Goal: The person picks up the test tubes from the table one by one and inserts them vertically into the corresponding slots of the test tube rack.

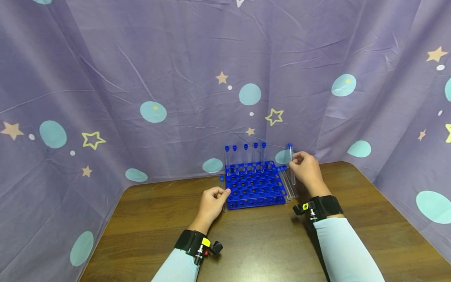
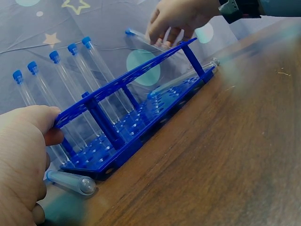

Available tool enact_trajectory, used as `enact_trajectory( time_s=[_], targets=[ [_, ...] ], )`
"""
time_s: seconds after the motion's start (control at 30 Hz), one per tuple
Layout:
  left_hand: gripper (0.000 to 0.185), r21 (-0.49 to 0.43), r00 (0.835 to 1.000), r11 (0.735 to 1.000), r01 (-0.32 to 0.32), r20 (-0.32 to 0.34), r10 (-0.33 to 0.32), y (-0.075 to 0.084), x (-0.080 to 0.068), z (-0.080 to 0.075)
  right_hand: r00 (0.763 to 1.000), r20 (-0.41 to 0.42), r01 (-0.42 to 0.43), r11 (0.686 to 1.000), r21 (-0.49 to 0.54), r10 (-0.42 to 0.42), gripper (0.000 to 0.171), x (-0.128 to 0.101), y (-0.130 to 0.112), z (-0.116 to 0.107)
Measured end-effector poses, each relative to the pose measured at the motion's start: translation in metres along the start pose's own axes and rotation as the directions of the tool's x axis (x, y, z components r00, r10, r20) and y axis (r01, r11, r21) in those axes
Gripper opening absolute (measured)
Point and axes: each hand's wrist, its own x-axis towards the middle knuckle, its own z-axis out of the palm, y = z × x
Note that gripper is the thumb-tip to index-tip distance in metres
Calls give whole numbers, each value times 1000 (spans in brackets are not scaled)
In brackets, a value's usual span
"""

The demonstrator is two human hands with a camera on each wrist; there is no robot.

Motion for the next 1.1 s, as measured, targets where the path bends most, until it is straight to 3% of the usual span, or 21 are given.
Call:
enact_trajectory(
  time_s=[0.4,0.7,1.1],
  targets=[
    [32,3,1000,1000,-2,8,2,-1,0,-1,993,-103,63,991,115,-51,25,-4,-20,0],
    [33,-3,1000,1000,-3,5,3,0,0,-1,974,-188,165,965,206,-126,21,-3,-29,6],
    [33,2,1000,1000,9,18,-9,1,0,-3,973,-179,191,948,253,-148,21,-6,-39,15]
  ],
)
